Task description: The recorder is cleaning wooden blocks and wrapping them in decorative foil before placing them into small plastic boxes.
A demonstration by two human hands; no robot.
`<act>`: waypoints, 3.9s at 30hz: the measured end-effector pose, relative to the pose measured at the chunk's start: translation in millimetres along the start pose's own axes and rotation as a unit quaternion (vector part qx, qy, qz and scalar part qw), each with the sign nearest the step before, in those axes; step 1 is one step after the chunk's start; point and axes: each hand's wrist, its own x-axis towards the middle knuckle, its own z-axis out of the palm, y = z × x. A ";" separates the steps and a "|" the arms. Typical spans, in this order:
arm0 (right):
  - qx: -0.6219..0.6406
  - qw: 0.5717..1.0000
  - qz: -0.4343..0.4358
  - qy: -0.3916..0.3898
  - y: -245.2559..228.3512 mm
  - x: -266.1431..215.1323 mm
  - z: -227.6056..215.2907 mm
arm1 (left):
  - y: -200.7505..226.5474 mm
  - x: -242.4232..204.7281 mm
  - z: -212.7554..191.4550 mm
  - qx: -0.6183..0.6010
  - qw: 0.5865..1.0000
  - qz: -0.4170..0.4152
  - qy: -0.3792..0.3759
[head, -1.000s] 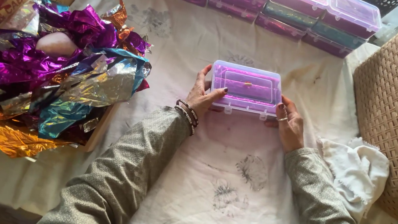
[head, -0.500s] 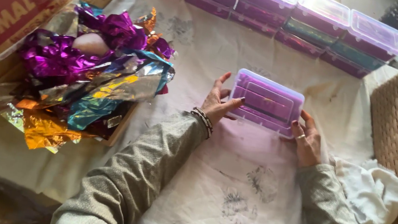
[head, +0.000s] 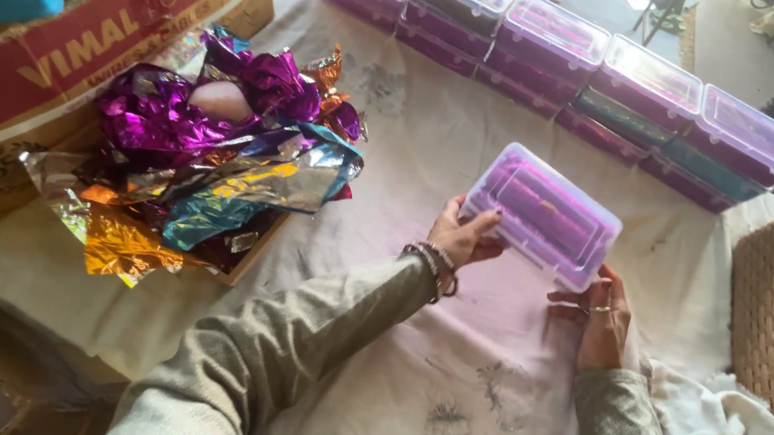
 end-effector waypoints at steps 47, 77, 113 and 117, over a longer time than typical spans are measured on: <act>-0.169 0.980 0.042 0.093 17.6 -10.8 5.3 | 324.6 278.8 -153.5 0.276 0.759 0.295 0.511; -0.154 0.985 0.035 0.071 37.2 -5.6 -3.1 | 286.3 307.2 -171.1 0.665 0.644 0.217 0.310; -0.245 0.966 -0.010 0.077 5.9 1.8 19.7 | -20.3 5.0 19.0 0.753 0.502 0.202 -0.375; -0.253 0.965 -0.025 0.063 2.1 -1.6 22.1 | -20.6 -24.3 -7.9 0.797 0.496 0.201 -0.279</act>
